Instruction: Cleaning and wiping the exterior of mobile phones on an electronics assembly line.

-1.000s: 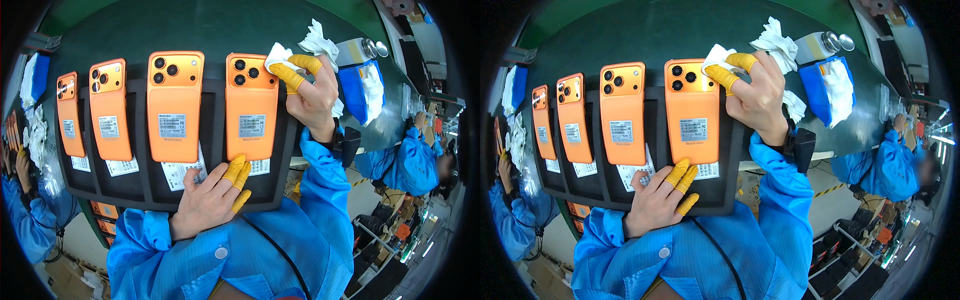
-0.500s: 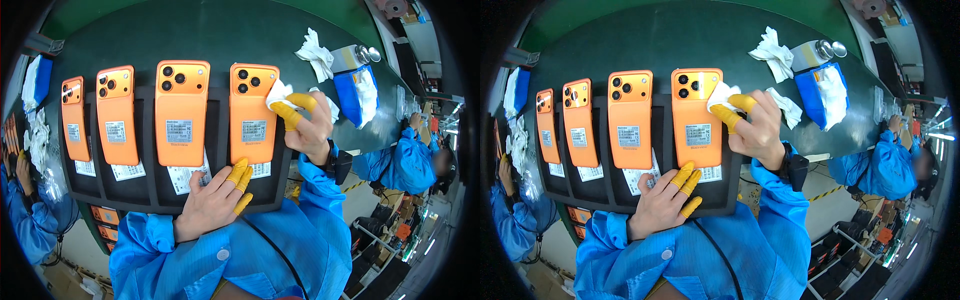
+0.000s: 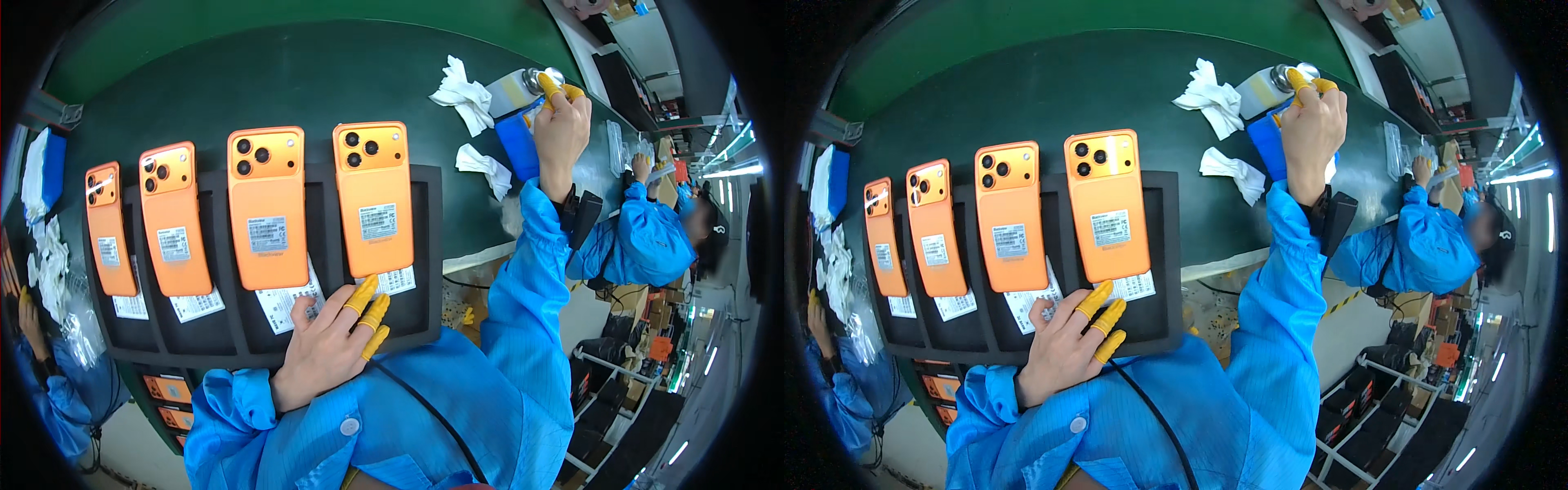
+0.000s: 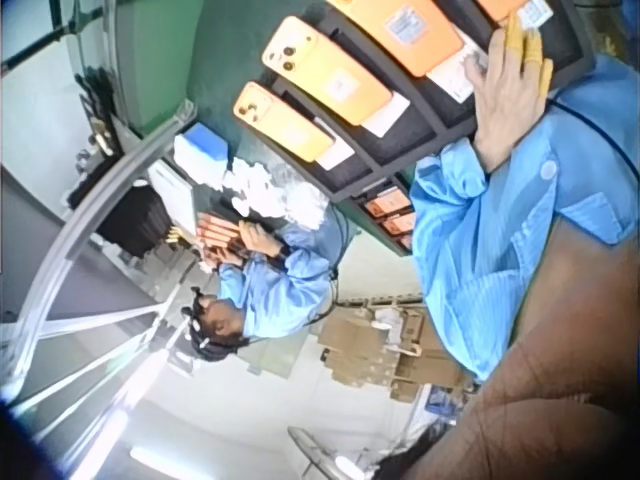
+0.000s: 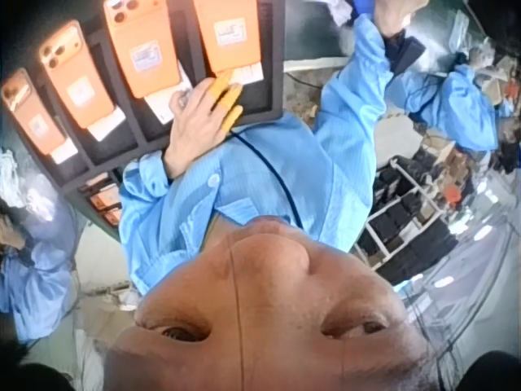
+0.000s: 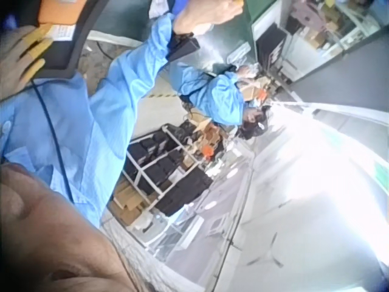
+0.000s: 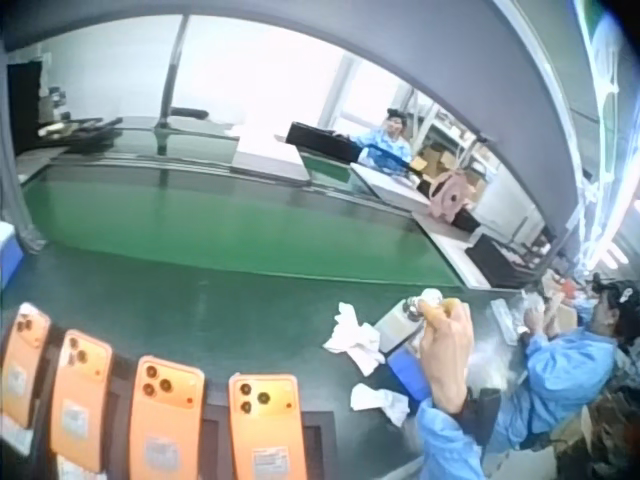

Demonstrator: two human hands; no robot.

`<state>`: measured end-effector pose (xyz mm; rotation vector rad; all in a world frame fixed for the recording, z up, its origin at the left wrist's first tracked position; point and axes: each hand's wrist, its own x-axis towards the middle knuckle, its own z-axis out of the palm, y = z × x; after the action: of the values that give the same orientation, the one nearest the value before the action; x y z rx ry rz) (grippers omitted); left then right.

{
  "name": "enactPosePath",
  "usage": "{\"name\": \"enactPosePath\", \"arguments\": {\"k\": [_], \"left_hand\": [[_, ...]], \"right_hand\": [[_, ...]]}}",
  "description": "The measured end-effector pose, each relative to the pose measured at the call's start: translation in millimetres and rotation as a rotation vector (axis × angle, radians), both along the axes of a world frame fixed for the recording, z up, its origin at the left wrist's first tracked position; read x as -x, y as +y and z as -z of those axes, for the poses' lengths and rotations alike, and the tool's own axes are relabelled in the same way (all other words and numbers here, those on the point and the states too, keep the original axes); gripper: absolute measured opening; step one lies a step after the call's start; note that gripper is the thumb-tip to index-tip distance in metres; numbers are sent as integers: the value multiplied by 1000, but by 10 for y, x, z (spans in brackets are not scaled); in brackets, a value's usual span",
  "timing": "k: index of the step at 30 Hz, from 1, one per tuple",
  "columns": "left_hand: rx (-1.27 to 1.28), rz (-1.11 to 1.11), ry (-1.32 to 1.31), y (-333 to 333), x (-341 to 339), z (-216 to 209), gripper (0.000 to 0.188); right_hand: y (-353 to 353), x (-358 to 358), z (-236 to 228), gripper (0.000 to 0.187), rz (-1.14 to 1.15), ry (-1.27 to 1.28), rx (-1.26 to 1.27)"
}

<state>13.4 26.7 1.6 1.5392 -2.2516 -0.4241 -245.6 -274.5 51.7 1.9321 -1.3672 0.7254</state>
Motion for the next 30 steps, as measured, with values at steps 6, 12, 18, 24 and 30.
{"name": "enactPosePath", "arguments": {"k": [6, 12, 18, 24, 30], "left_hand": [[59, 90, 104, 90, -150, -97, 31], [10, 79, 23, 249, -417, -243, 22], [56, 226, 153, 194, -352, -152, 23], [93, 271, 203, 91, -86, -68, 18], [73, -323, 123, 136, -355, -206, 28]], "right_hand": [[-71, -32, 30, 21, 28, 30, -32], [-76, 9, -38, 22, 62, 165, -17], [398, -842, -52, 35, -398, -199, -103], [836, -1974, 97, 17, -1064, 9, -208], [868, -1989, 258, 12, -1073, 60, -347]]}}
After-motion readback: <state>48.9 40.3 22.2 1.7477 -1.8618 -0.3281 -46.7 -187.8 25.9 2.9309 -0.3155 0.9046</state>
